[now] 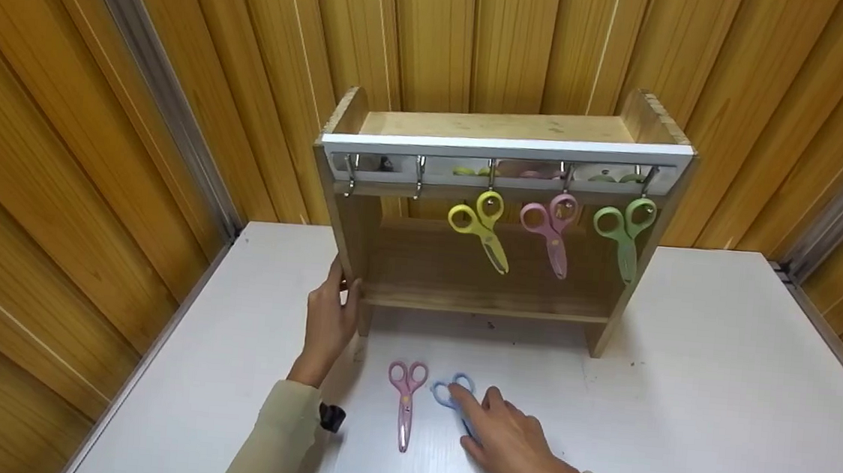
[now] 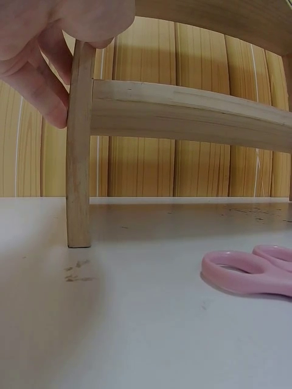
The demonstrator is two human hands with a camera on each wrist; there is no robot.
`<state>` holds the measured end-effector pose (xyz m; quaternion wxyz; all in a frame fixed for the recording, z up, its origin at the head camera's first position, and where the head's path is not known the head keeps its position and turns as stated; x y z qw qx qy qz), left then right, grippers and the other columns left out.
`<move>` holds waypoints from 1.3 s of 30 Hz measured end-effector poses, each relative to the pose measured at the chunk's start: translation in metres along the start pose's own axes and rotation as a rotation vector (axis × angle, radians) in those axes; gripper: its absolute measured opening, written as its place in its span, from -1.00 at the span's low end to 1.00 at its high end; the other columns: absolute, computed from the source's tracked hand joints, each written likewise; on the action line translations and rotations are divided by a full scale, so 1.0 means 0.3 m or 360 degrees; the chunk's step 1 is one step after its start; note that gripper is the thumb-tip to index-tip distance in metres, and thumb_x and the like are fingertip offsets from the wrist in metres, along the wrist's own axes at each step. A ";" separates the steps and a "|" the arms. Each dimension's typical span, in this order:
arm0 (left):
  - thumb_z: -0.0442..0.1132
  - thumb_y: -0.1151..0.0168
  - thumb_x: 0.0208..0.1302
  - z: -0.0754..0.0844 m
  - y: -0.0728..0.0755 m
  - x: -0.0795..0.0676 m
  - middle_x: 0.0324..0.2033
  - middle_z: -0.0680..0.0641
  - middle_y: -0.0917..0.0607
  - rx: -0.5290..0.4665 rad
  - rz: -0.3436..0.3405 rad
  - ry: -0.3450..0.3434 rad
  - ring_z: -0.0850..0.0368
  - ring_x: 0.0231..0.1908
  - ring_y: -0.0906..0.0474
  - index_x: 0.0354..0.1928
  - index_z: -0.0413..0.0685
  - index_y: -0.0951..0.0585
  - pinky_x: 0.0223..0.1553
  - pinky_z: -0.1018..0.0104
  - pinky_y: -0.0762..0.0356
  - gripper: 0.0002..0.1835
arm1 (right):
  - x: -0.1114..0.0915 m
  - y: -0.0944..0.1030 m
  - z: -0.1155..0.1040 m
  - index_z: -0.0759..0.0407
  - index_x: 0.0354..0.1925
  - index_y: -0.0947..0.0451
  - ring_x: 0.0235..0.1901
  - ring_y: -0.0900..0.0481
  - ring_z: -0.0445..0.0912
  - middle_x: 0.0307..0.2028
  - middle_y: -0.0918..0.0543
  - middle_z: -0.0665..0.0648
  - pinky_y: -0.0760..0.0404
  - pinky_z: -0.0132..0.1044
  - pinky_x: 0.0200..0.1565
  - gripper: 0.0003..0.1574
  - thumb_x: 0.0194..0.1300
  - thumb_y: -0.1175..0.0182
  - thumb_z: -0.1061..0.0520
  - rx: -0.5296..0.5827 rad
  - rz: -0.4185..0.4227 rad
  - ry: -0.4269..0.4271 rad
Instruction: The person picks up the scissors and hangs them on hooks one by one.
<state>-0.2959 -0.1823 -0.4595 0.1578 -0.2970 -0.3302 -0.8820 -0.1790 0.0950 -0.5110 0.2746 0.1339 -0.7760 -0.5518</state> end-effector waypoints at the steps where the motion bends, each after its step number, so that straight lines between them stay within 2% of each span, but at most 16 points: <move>1: -0.33 -0.17 0.52 0.000 0.000 0.000 0.10 -0.30 -0.70 0.0004 0.0002 0.0000 -0.20 -0.05 -0.73 0.46 -0.22 -0.35 -0.21 0.01 -0.77 -0.46 | -0.001 0.003 0.005 -0.02 0.36 -0.44 -0.57 -0.39 -0.19 -0.37 -0.45 0.10 -0.38 -0.31 -0.71 -0.17 0.16 -0.52 0.06 -0.0005 0.0014 0.0003; 4: -0.33 -0.17 0.52 0.000 0.002 0.001 0.10 -0.30 -0.70 0.0008 0.0005 -0.0002 -0.18 -0.05 -0.73 0.47 -0.20 -0.35 -0.22 0.05 -0.77 -0.46 | -0.003 0.010 0.022 -0.02 0.35 -0.45 -0.57 -0.40 -0.18 -0.39 -0.45 0.09 -0.38 -0.31 -0.70 -0.18 0.15 -0.52 0.13 -0.0014 0.0036 -0.0001; 8: -0.32 -0.17 0.52 0.002 0.003 0.002 0.10 -0.30 -0.70 0.0015 0.0013 -0.0017 -0.18 -0.06 -0.74 0.47 -0.21 -0.35 -0.20 0.01 -0.77 -0.46 | -0.004 0.019 0.041 -0.01 0.36 -0.45 -0.56 -0.42 -0.16 -0.41 -0.47 0.09 -0.39 -0.30 -0.68 -0.15 0.13 -0.52 0.19 -0.0008 0.0017 -0.0038; 22: -0.33 -0.17 0.52 -0.003 0.001 0.002 0.08 -0.31 -0.71 0.0010 0.0020 -0.0032 -0.17 -0.08 -0.74 0.45 -0.23 -0.36 -0.21 0.01 -0.77 -0.48 | -0.008 0.016 0.061 -0.01 0.35 -0.46 -0.51 -0.47 -0.09 -0.40 -0.50 0.11 -0.46 -0.21 -0.65 -0.16 0.13 -0.52 0.22 -0.0001 -0.0052 -0.0079; 30: -0.36 -0.19 0.49 0.001 0.002 0.003 0.07 -0.32 -0.72 0.0015 0.0036 -0.0066 -0.18 -0.10 -0.75 0.44 -0.26 -0.37 -0.09 -0.07 -0.73 -0.46 | -0.014 0.023 0.055 0.00 0.30 -0.49 -0.51 -0.47 -0.10 -0.42 -0.49 0.08 -0.45 -0.23 -0.66 -0.20 0.10 -0.52 0.26 0.0015 0.0028 -0.0047; 39: -0.35 -0.18 0.50 -0.002 -0.002 0.000 0.07 -0.32 -0.71 -0.0020 0.0040 -0.0072 -0.17 -0.11 -0.75 0.45 -0.24 -0.36 -0.16 -0.09 -0.75 -0.46 | -0.007 0.029 0.058 0.02 0.26 -0.52 -0.52 -0.40 -0.16 -0.46 -0.49 0.04 -0.42 -0.27 -0.65 -0.20 0.05 -0.51 0.30 0.0018 0.0058 -0.0052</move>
Point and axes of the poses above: each hand's wrist, its own x-axis towards the middle knuckle, its own y-axis out of the back of the hand, z = x × y, the point moved 3 cm from there along x, towards the middle knuckle
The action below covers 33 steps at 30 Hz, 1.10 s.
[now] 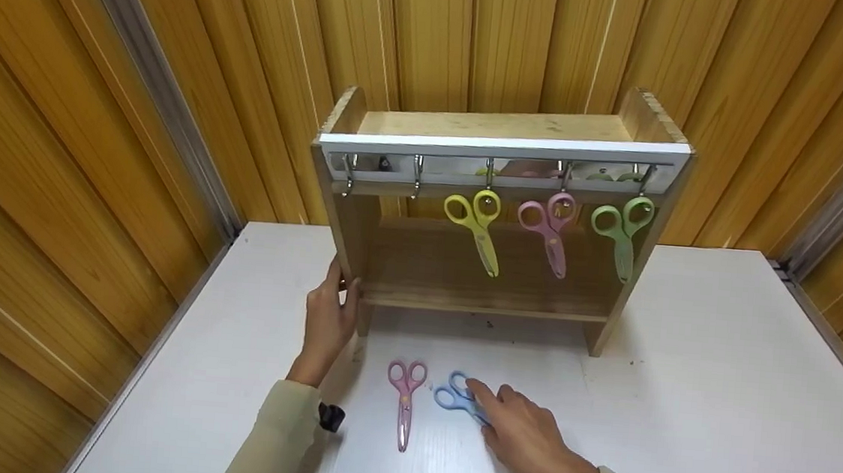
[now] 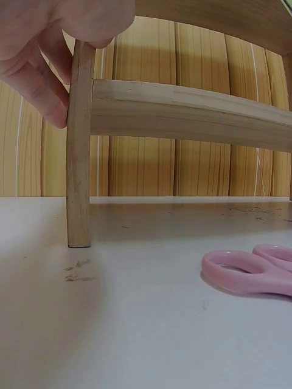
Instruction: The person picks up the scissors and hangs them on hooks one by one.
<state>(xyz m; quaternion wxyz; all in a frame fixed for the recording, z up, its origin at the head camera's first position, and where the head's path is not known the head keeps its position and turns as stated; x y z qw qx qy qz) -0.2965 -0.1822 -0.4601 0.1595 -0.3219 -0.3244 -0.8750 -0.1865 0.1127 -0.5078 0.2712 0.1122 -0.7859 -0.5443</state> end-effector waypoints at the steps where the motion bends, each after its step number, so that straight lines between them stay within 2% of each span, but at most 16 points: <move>1: -0.34 -0.18 0.50 0.001 0.000 0.000 0.08 -0.31 -0.71 0.0002 -0.0005 0.0012 -0.17 -0.11 -0.75 0.46 -0.23 -0.35 -0.16 -0.07 -0.75 -0.45 | 0.002 0.003 0.000 0.02 0.26 -0.52 -0.53 -0.38 -0.16 -0.47 -0.49 0.03 -0.41 -0.28 -0.65 -0.19 0.03 -0.51 0.30 -0.0004 0.0014 0.0001; 5: -0.33 -0.16 0.52 0.002 -0.001 0.000 0.12 -0.32 -0.69 -0.0006 -0.0026 0.0042 -0.17 -0.08 -0.74 0.48 -0.23 -0.33 -0.13 -0.09 -0.74 -0.45 | 0.010 0.016 0.005 0.01 0.23 -0.53 -0.58 -0.32 -0.17 -0.50 -0.47 0.02 -0.34 -0.30 -0.67 -0.19 0.00 -0.52 0.30 -0.0023 0.0051 -0.0022; 10: -0.32 -0.15 0.53 0.005 0.001 -0.001 0.15 -0.31 -0.68 -0.0019 -0.0040 0.0059 -0.15 -0.07 -0.73 0.48 -0.21 -0.32 -0.14 -0.03 -0.75 -0.45 | 0.017 0.033 0.011 0.03 0.27 -0.49 -0.64 -0.30 -0.14 -0.47 -0.49 0.07 -0.32 -0.25 -0.69 -0.16 0.01 -0.53 0.31 0.0018 -0.0018 -0.0069; 12: -0.32 -0.16 0.53 0.006 0.002 -0.001 0.14 -0.30 -0.68 -0.0017 -0.0040 0.0062 -0.13 -0.07 -0.73 0.49 -0.21 -0.32 -0.16 0.01 -0.76 -0.45 | 0.020 0.038 0.013 0.06 0.29 -0.47 -0.61 -0.33 -0.13 -0.44 -0.52 0.10 -0.35 -0.24 -0.67 -0.13 0.01 -0.53 0.32 0.0048 -0.0058 -0.0083; 16: -0.35 -0.16 0.51 0.005 0.003 -0.001 0.11 -0.30 -0.70 0.0005 -0.0035 0.0041 -0.15 -0.09 -0.74 0.48 -0.22 -0.33 -0.14 -0.04 -0.75 -0.45 | 0.030 0.046 0.016 0.19 0.27 -0.49 -0.56 -0.44 -0.13 -0.40 -0.57 0.14 -0.49 -0.25 -0.63 -0.16 0.01 -0.55 0.35 0.0104 -0.0109 -0.0114; 19: -0.38 -0.17 0.50 0.006 0.004 -0.001 0.07 -0.30 -0.72 0.0023 -0.0021 0.0018 -0.18 -0.11 -0.75 0.46 -0.23 -0.35 -0.15 -0.09 -0.75 -0.46 | 0.037 0.050 0.018 0.31 0.15 -0.56 -0.51 -0.53 -0.09 -0.41 -0.60 0.18 -0.59 -0.22 -0.57 -0.27 -0.02 -0.57 0.34 0.0121 -0.0127 -0.0131; 21: -0.38 -0.17 0.49 0.006 0.005 -0.001 0.05 -0.29 -0.73 0.0031 -0.0016 0.0013 -0.20 -0.12 -0.75 0.45 -0.24 -0.36 -0.19 -0.09 -0.75 -0.47 | 0.041 0.051 0.021 0.34 -0.02 -0.62 -0.51 -0.55 -0.08 -0.44 -0.61 0.17 -0.61 -0.21 -0.56 -0.44 -0.03 -0.57 0.34 0.0134 -0.0142 -0.0145; 24: -0.38 -0.17 0.50 0.005 0.004 -0.003 0.05 -0.29 -0.73 0.0038 -0.0019 0.0016 -0.20 -0.11 -0.75 0.45 -0.24 -0.36 -0.22 -0.05 -0.76 -0.47 | 0.045 0.051 0.027 0.32 -0.27 -0.65 -0.54 -0.50 -0.12 -0.52 -0.59 0.11 -0.58 -0.23 -0.57 -0.66 -0.03 -0.57 0.34 0.0164 -0.0167 -0.0177; 26: -0.37 -0.16 0.50 0.001 0.001 -0.003 0.06 -0.30 -0.72 0.0035 -0.0028 0.0025 -0.20 -0.09 -0.75 0.45 -0.24 -0.35 -0.21 -0.03 -0.77 -0.47 | 0.046 0.050 0.032 0.29 -0.37 -0.64 -0.56 -0.45 -0.14 -0.56 -0.57 0.08 -0.53 -0.26 -0.59 -0.73 -0.02 -0.56 0.35 0.0189 -0.0181 -0.0194; 33: -0.36 -0.16 0.51 0.001 0.001 -0.002 0.10 -0.29 -0.71 0.0022 -0.0037 0.0062 -0.18 -0.06 -0.74 0.47 -0.22 -0.34 -0.18 -0.02 -0.76 -0.46 | 0.048 0.048 0.038 0.27 -0.39 -0.63 -0.58 -0.41 -0.15 -0.57 -0.59 0.07 -0.47 -0.24 -0.61 -0.73 -0.01 -0.57 0.34 0.0199 -0.0190 -0.0210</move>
Point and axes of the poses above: each hand's wrist, its own x-axis towards the middle knuckle, its own y-axis out of the back of the hand, z = x × y, the point moved 3 cm from there along x, towards the middle knuckle
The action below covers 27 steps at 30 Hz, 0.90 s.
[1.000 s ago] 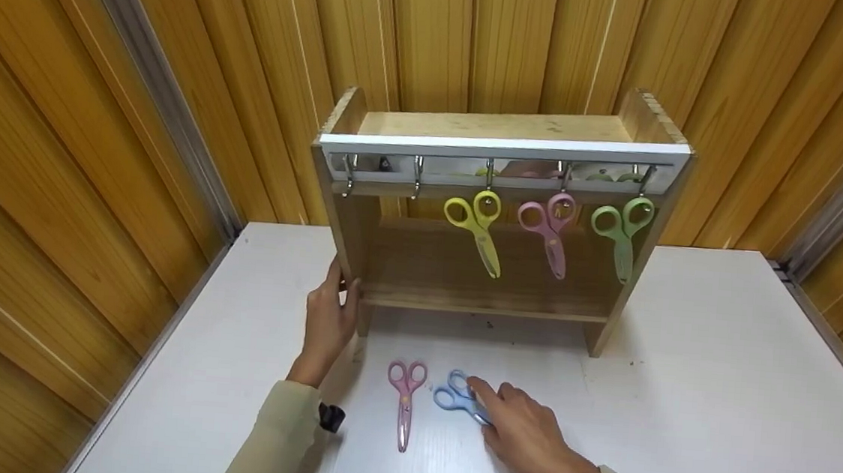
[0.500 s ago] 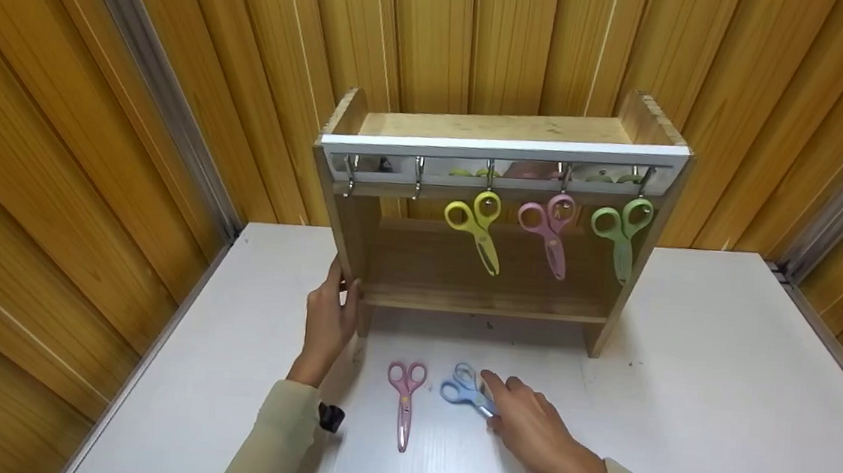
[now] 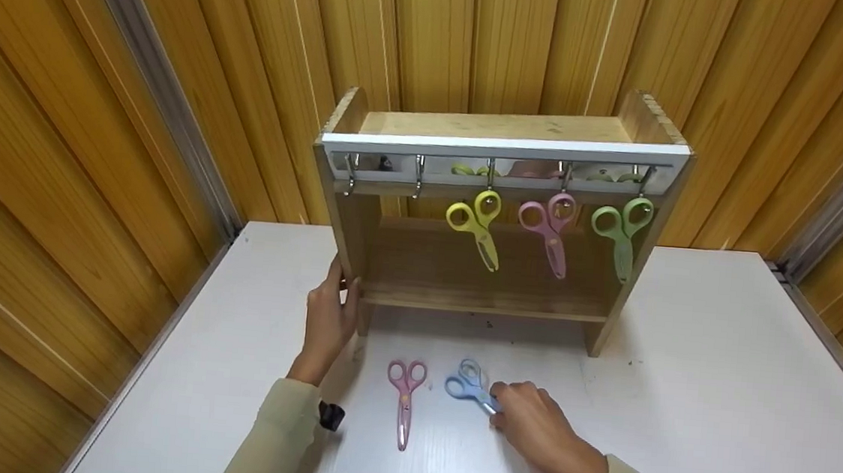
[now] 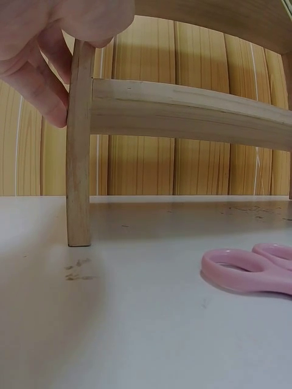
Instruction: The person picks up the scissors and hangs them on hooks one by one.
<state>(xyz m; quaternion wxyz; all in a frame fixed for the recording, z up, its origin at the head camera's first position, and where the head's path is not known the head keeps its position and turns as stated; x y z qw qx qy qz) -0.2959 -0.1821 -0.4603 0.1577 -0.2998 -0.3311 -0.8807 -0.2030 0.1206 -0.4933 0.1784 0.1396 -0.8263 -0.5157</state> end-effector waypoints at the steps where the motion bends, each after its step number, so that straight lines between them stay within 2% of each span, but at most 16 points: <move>1: -0.35 -0.16 0.51 0.000 0.000 0.000 0.10 -0.29 -0.71 0.0000 0.0001 0.0000 -0.18 -0.07 -0.74 0.47 -0.22 -0.35 -0.17 -0.03 -0.76 -0.46 | 0.000 0.001 0.000 0.27 -0.39 -0.63 -0.58 -0.41 -0.15 -0.57 -0.60 0.07 -0.46 -0.25 -0.61 -0.73 -0.01 -0.57 0.34 -0.0003 0.0002 0.0003; 8: -0.38 -0.16 0.50 0.002 -0.004 -0.003 0.10 -0.30 -0.70 -0.0023 -0.0003 -0.0001 -0.17 -0.08 -0.74 0.48 -0.22 -0.33 -0.17 0.01 -0.76 -0.44 | -0.007 0.007 0.001 0.22 -0.34 -0.64 -0.56 -0.45 -0.14 -0.55 -0.61 0.05 -0.48 -0.20 -0.62 -0.71 -0.01 -0.57 0.33 -0.0055 0.0062 0.0017; 12: -0.38 -0.15 0.51 0.005 -0.005 -0.002 0.10 -0.31 -0.70 -0.0036 -0.0007 -0.0004 -0.18 -0.08 -0.73 0.47 -0.23 -0.33 -0.15 -0.04 -0.76 -0.45 | -0.004 0.026 0.000 0.16 -0.35 -0.66 -0.54 -0.53 -0.12 -0.50 -0.69 0.05 -0.48 -0.17 -0.62 -0.73 -0.01 -0.55 0.34 -0.0112 0.0127 0.0015; 17: -0.36 -0.16 0.51 0.003 -0.006 -0.001 0.09 -0.32 -0.70 -0.0013 -0.0004 0.0008 -0.23 -0.06 -0.73 0.46 -0.22 -0.35 -0.18 -0.11 -0.75 -0.47 | 0.009 0.067 -0.006 0.11 -0.42 -0.67 -0.54 -0.53 -0.15 -0.48 -0.70 -0.03 -0.47 -0.17 -0.61 -0.77 0.00 -0.54 0.33 -0.0159 0.0186 -0.0003; 22: -0.36 -0.17 0.50 0.002 -0.004 -0.001 0.09 -0.31 -0.70 0.0009 0.0001 0.0010 -0.22 -0.06 -0.73 0.46 -0.21 -0.35 -0.16 -0.06 -0.75 -0.46 | 0.025 0.122 -0.021 0.07 -0.42 -0.69 -0.55 -0.51 -0.18 -0.50 -0.68 -0.06 -0.48 -0.19 -0.59 -0.76 0.01 -0.56 0.31 -0.0210 0.0233 -0.0008; 27: -0.35 -0.18 0.50 0.001 0.000 0.002 0.11 -0.31 -0.70 0.0021 0.0017 0.0010 -0.21 -0.06 -0.73 0.47 -0.21 -0.35 -0.19 -0.03 -0.76 -0.45 | 0.041 0.175 -0.040 0.04 -0.40 -0.69 -0.54 -0.47 -0.19 -0.50 -0.67 -0.08 -0.49 -0.21 -0.56 -0.75 0.04 -0.57 0.29 -0.0159 0.0278 -0.0011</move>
Point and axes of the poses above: each hand's wrist, its own x-axis towards the middle knuckle, its own y-axis out of the back of the hand, z = x × y, the point moved 3 cm from there along x, towards the middle knuckle
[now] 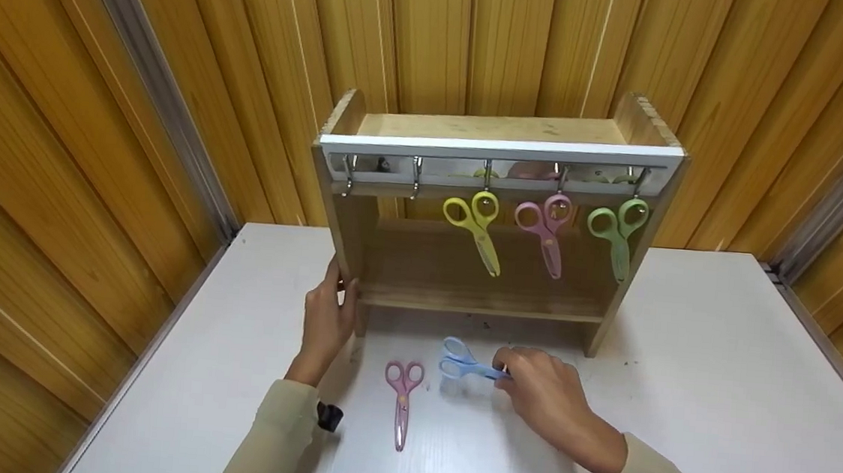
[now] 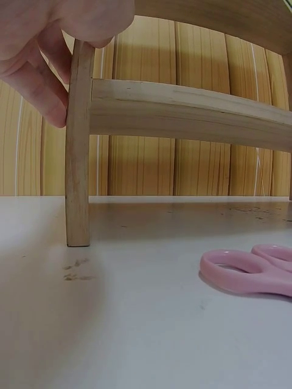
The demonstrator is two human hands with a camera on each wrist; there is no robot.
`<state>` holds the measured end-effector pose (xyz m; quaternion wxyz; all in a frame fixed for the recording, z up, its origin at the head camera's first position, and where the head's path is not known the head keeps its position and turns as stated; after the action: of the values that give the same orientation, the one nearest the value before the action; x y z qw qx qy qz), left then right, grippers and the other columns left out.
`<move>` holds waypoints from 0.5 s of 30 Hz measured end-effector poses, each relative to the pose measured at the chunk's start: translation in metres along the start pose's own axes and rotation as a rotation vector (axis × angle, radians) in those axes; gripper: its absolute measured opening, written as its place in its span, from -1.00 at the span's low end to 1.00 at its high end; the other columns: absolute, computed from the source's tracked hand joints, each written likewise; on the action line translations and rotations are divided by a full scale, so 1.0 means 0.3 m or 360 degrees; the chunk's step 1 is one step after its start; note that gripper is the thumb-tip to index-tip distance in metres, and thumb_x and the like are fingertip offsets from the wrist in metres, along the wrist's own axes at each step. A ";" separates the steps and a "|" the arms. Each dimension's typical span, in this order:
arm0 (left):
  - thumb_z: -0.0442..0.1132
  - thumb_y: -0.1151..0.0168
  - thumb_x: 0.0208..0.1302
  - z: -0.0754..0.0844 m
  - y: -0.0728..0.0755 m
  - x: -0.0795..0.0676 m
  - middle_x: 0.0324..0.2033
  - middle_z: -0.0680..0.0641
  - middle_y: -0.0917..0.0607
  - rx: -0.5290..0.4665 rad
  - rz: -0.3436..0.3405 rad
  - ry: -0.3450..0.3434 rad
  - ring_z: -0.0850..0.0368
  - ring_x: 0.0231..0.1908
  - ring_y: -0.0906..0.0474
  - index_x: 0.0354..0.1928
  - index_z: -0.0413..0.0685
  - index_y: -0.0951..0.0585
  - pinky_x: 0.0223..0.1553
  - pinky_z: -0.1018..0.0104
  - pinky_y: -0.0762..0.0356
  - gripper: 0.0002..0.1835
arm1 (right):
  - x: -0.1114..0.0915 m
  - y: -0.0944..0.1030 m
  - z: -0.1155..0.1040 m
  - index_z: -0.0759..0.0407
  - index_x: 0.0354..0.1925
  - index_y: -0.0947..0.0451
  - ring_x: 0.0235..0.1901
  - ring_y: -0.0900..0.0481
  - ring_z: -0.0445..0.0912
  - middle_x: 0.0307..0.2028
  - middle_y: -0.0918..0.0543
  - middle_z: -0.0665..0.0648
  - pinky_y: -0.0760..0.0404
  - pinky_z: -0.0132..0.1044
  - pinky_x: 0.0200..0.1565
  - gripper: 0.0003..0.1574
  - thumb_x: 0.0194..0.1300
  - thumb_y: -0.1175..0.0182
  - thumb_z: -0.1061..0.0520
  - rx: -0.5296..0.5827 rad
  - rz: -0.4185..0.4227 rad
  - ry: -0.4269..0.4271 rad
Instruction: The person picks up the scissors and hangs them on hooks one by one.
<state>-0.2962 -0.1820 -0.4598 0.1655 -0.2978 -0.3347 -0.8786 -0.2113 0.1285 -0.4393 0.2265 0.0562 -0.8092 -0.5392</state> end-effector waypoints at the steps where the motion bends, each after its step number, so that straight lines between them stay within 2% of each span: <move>1: -0.35 -0.18 0.51 -0.001 0.000 0.000 0.11 -0.31 -0.70 0.0003 0.0000 0.0003 -0.21 -0.06 -0.73 0.47 -0.21 -0.35 -0.19 -0.02 -0.76 -0.45 | 0.004 0.009 -0.003 0.04 -0.40 -0.69 -0.53 -0.47 -0.20 -0.50 -0.67 -0.08 -0.50 -0.22 -0.55 -0.76 0.05 -0.56 0.29 0.0012 0.0018 0.0005; 8: -0.35 -0.16 0.52 0.000 0.000 0.001 0.13 -0.31 -0.69 -0.0003 -0.0017 0.0023 -0.20 -0.04 -0.73 0.48 -0.19 -0.34 -0.18 -0.02 -0.76 -0.45 | 0.024 0.066 -0.030 0.03 -0.36 -0.69 -0.47 -0.50 -0.19 -0.47 -0.68 -0.07 -0.57 -0.24 -0.46 -0.75 0.06 -0.58 0.26 0.0030 0.0141 0.0071; 15: -0.36 -0.15 0.52 0.000 -0.003 0.000 0.12 -0.31 -0.69 -0.0028 -0.0015 -0.0001 -0.19 -0.05 -0.73 0.49 -0.20 -0.32 -0.18 0.01 -0.76 -0.44 | 0.038 0.115 -0.056 0.01 -0.33 -0.71 -0.41 -0.50 -0.17 -0.43 -0.71 -0.10 -0.57 -0.29 -0.45 -0.75 0.07 -0.60 0.19 0.0013 0.0286 0.0151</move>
<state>-0.2966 -0.1813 -0.4604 0.1586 -0.2979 -0.3283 -0.8822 -0.2091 0.1248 -0.3995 0.3117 0.0097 -0.8015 -0.5102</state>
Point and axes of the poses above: each hand's wrist, its own x-axis towards the middle knuckle, its own y-axis out of the back of the hand, z = x × y, the point moved 3 cm from there along x, towards the middle knuckle
